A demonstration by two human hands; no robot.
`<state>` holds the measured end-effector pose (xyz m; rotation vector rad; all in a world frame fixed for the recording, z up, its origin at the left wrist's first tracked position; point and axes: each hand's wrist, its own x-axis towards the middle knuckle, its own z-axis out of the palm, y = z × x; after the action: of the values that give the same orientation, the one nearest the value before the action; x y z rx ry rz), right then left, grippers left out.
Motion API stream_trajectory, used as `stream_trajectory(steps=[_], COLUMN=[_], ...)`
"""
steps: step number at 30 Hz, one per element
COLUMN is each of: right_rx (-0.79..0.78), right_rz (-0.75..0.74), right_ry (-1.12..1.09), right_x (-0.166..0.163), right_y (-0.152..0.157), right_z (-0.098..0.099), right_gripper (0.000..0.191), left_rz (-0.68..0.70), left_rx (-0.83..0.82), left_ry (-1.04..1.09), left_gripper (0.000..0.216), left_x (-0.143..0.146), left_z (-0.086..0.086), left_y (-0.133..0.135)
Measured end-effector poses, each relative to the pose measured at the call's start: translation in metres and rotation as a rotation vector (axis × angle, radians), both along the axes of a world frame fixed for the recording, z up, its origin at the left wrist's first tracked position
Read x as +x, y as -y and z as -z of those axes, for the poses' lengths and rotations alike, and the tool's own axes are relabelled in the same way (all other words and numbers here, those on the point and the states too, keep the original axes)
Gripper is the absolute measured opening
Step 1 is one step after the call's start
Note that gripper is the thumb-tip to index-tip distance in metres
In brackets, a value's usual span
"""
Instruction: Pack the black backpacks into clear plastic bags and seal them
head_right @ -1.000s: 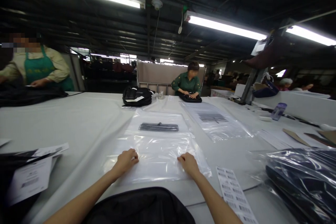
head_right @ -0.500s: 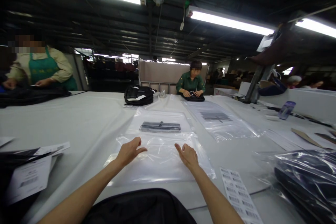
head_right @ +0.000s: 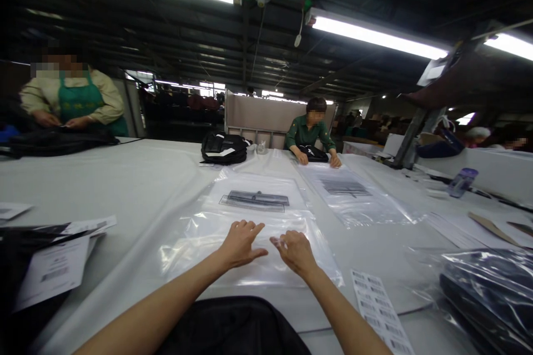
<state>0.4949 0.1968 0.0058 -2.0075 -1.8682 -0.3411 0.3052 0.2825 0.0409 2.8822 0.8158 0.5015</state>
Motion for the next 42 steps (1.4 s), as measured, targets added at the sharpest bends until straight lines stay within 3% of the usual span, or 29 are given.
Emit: stream_trajectory(steps=[2,4,11,15,22,28,33,36,39,42], right_rx=[0.011,0.025,0.080,0.079,0.063,-0.002,0.043,0.103,0.203,0.260], right_rz=[0.011,0.027,0.027,-0.028,-0.082,-0.146,-0.021,0.025,0.156,0.289], right_ry=[0.022,0.033,0.021,0.028,0.092,0.379,0.287,-0.023,-0.528,-0.766], right_x=[-0.002,-0.002,0.012,0.021,0.024,0.047,0.066,0.068,0.064,0.059], right_y=[0.002,0.004,0.014,0.021,0.031,0.044,0.057,0.064,0.066,0.064], right_z=[0.000,0.000,0.004,0.004,0.003,0.010,0.005,0.007,0.014,0.019], right_gripper=[0.053,0.055,0.047,0.046,0.044,0.042,0.045,0.042,0.026,0.030], left_rz=[0.014,0.025,-0.024,-0.061,-0.290,-0.166,-0.251,-0.418,-0.575,-0.654], left_rx=[-0.020,-0.038,-0.043,-0.052,-0.056,-0.146,-0.377,-0.606,-0.959,-1.417], left_ry=[-0.027,-0.055,-0.136,-0.135,-0.001,-0.007,0.162,0.432,0.774,1.174], left_gripper=[0.048,0.051,0.020,0.023,0.024,0.031,0.019,0.013,0.013,0.009], left_x=[0.005,0.003,-0.035,-0.055,-0.064,-0.084,-0.136,-0.161,-0.169,-0.167], left_z=[0.003,0.005,0.011,0.010,0.004,-0.003,-0.008,-0.008,-0.007,-0.004], left_y=[-0.001,-0.007,-0.026,-0.030,-0.033,-0.041,-0.059,-0.063,-0.062,-0.058])
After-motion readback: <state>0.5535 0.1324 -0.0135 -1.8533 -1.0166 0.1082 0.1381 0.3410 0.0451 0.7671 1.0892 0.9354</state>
